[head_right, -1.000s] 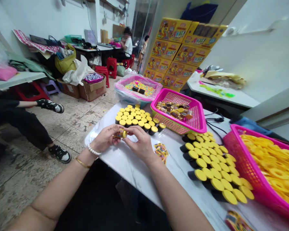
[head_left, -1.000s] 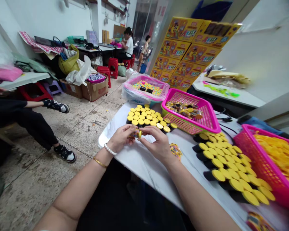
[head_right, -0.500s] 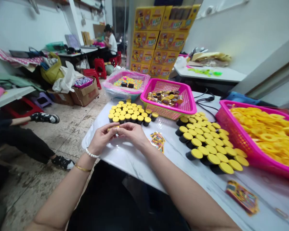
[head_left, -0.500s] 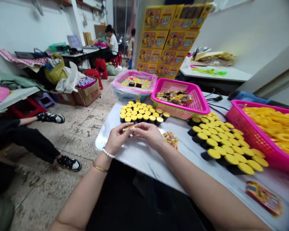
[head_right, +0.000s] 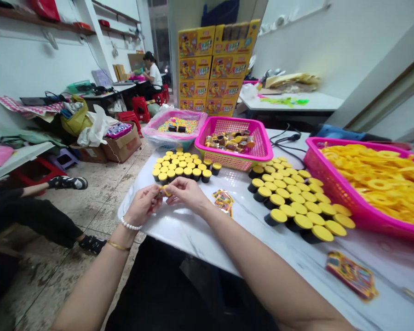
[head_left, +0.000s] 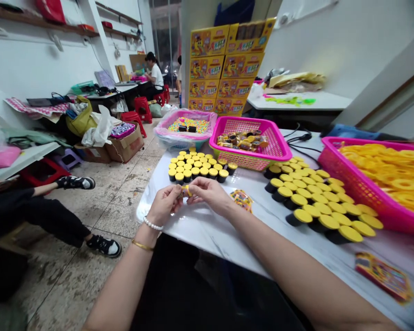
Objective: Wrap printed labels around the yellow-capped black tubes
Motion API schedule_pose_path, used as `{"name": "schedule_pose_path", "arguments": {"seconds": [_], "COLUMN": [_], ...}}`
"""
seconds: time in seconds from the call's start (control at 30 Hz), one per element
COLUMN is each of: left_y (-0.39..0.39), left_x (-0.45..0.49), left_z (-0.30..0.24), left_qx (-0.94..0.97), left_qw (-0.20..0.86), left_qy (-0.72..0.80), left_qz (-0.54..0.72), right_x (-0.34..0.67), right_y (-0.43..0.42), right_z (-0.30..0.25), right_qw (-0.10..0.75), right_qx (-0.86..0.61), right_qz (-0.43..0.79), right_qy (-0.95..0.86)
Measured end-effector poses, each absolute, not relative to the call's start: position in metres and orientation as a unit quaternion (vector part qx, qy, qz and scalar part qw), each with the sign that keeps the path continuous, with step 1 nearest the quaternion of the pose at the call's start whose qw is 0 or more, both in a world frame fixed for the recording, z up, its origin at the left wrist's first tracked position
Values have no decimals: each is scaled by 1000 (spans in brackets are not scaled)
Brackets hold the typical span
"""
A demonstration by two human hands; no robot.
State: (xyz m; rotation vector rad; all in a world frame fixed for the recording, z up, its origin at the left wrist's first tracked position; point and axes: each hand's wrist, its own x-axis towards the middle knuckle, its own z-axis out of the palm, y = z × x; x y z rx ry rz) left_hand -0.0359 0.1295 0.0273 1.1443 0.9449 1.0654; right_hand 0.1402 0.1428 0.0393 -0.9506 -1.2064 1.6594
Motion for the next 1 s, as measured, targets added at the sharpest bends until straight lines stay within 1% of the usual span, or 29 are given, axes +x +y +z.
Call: {"name": "schedule_pose_path", "arguments": {"seconds": [0.07,0.1,0.23,0.3,0.47,0.7,1.0], "left_y": [131,131,130,130,128,126,128], "left_x": [-36,-37,-36,-34,-28,-32,-31], "left_z": [29,29,31,30,26,27,21], "left_qx": [474,468,473,480,472,458,478], "left_qw": [633,639,663,666,633,664,660], "left_qy": [422,422,384,384,410,370,361], "left_qz": [443,441,435,423,457,460,453], "right_x": [144,144,142,140,142,140,133], "right_y": [144,145,144,142,140,137,132], "right_z": [40,39,33,33,35,35,26], "right_qw": [390,389,444,450,402,388,437], "right_qx": [-354,-345,-332,-327,-333,-329,-335], "right_qz": [704,712,686,684,690,706,681], "right_qy": [-476,-473,-472,-472,-501,-492,-482]}}
